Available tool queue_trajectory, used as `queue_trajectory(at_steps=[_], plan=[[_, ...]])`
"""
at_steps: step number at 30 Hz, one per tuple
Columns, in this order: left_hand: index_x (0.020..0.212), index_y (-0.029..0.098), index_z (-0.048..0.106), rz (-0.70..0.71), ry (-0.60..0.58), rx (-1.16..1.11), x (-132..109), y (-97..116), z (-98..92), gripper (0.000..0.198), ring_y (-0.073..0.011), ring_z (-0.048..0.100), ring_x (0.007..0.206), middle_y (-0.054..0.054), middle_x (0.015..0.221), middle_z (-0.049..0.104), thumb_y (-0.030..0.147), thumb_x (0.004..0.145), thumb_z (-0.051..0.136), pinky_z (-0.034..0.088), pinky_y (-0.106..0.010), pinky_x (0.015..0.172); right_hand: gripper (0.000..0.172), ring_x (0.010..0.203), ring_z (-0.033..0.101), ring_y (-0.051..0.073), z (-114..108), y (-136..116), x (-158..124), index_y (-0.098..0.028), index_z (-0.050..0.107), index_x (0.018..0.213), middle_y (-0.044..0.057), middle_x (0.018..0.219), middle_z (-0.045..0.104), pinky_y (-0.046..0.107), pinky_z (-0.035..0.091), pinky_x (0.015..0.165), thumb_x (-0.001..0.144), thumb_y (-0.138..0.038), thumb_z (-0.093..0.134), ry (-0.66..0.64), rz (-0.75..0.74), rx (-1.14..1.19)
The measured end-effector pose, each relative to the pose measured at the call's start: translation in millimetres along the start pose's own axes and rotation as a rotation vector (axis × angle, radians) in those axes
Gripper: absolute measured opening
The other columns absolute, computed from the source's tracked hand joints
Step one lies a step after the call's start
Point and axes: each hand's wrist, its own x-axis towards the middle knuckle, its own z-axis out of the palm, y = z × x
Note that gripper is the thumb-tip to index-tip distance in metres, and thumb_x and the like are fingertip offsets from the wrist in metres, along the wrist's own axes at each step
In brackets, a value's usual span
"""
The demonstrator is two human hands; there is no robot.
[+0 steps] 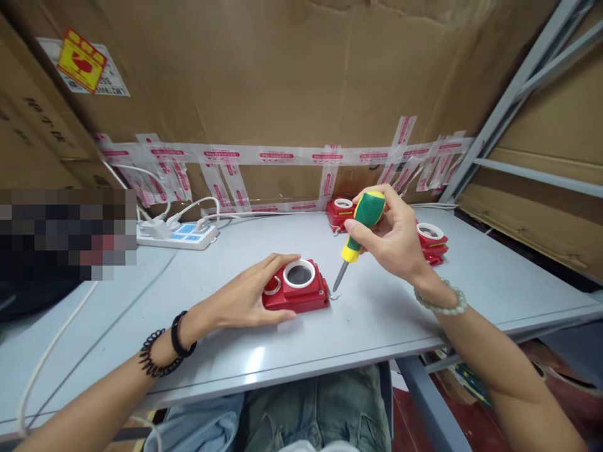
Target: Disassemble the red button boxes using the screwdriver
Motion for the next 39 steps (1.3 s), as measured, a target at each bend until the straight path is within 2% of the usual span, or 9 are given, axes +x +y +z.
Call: queue_trajectory(at_steps=[4,10,14,17,22,27,29,35,39], plan=[[0.143,0.024,0.033,-0.004,0.035,-0.025,2.6,0.0,6.0,0.074,-0.0271,0.057,0.118,-0.011,0.141,0.05,0.048,0.081,0.066,0.048,-0.037,0.1,0.024,0.059,0.049,0.008,13.9,-8.3,-3.8,-0.025,0.046,0.092,-0.005,0.077,0.049,0.022,0.046,0.051,0.076,-0.027,0.064,0.065,-0.166,-0.065],[0.14,0.023,0.038,-0.024,0.04,-0.041,4.2,-2.9,6.6,0.074,-0.0272,0.059,0.116,-0.01,0.138,0.053,0.046,0.078,0.069,0.049,-0.037,0.099,0.025,0.054,0.047,0.009,11.8,17.1,-12.4,-0.024,0.045,0.088,-0.007,0.068,0.048,0.026,0.042,0.053,0.069,-0.017,0.061,0.19,-0.313,-0.124],[0.137,0.023,0.041,-0.034,0.07,-0.082,3.8,-5.2,-0.1,0.072,-0.0268,0.061,0.114,-0.009,0.137,0.055,0.044,0.075,0.073,0.051,-0.035,0.097,0.025,0.055,0.049,0.01,6.0,29.8,-10.6,-0.023,0.044,0.086,-0.006,0.068,0.051,0.026,0.041,0.055,0.068,-0.011,0.055,0.167,-0.213,-0.1],[0.137,0.023,0.039,-0.061,0.145,-0.172,1.4,-6.2,-8.6,0.071,-0.0264,0.063,0.112,-0.01,0.135,0.057,0.042,0.076,0.073,0.054,-0.033,0.092,0.022,0.063,0.053,0.011,4.5,28.8,-8.7,-0.022,0.048,0.087,-0.005,0.072,0.055,0.025,0.042,0.06,0.07,-0.01,0.052,0.004,-0.098,-0.12],[0.137,0.024,0.04,-0.105,0.284,-0.272,-2.5,-9.6,-25.0,0.071,-0.0219,0.069,0.092,-0.009,0.122,0.063,0.043,0.076,0.072,0.058,-0.03,0.078,0.009,0.063,0.054,0.012,6.9,27.4,-10.8,-0.017,0.061,0.081,-0.001,0.071,0.061,0.025,0.042,0.061,0.076,-0.025,0.061,-0.518,0.092,-0.238],[0.136,0.022,0.041,-0.206,0.535,-0.303,-1.9,-21.2,-38.2,0.074,-0.0203,0.068,0.076,-0.006,0.1,0.068,0.05,0.074,0.071,0.057,-0.027,0.062,0.039,0.087,0.061,0.02,24.0,40.3,-24.8,-0.018,0.064,0.109,0.007,0.096,0.068,0.033,0.044,0.082,0.076,-0.038,0.067,-0.844,-0.042,-0.395],[0.136,0.022,0.04,-0.251,0.586,-0.308,-0.4,-25.3,-39.0,0.074,-0.0209,0.068,0.078,-0.006,0.099,0.068,0.051,0.074,0.07,0.056,-0.027,0.061,0.034,0.091,0.06,0.02,30.0,44.6,-29.4,-0.018,0.065,0.108,0.009,0.102,0.066,0.033,0.043,0.084,0.078,-0.034,0.063,-0.916,-0.089,-0.419],[0.135,0.021,0.04,-0.234,0.468,-0.315,4.0,-23.2,-21.6,0.073,-0.0205,0.068,0.08,-0.008,0.109,0.067,0.048,0.075,0.072,0.056,-0.029,0.067,0.004,0.065,0.05,0.012,26.8,31.4,-33.8,-0.018,0.057,0.074,0.001,0.071,0.061,0.024,0.037,0.062,0.075,-0.021,0.055,-1.062,-0.016,-0.469],[0.136,0.023,0.041,-0.156,0.292,-0.256,4.7,-14.1,-5.1,0.072,-0.0232,0.067,0.092,-0.009,0.12,0.064,0.045,0.075,0.073,0.055,-0.034,0.081,0.014,0.053,0.039,0.01,21.0,13.7,-36.9,-0.019,0.046,0.062,-0.003,0.056,0.046,0.025,0.028,0.051,0.07,-0.025,0.056,-1.126,0.017,-0.566]])
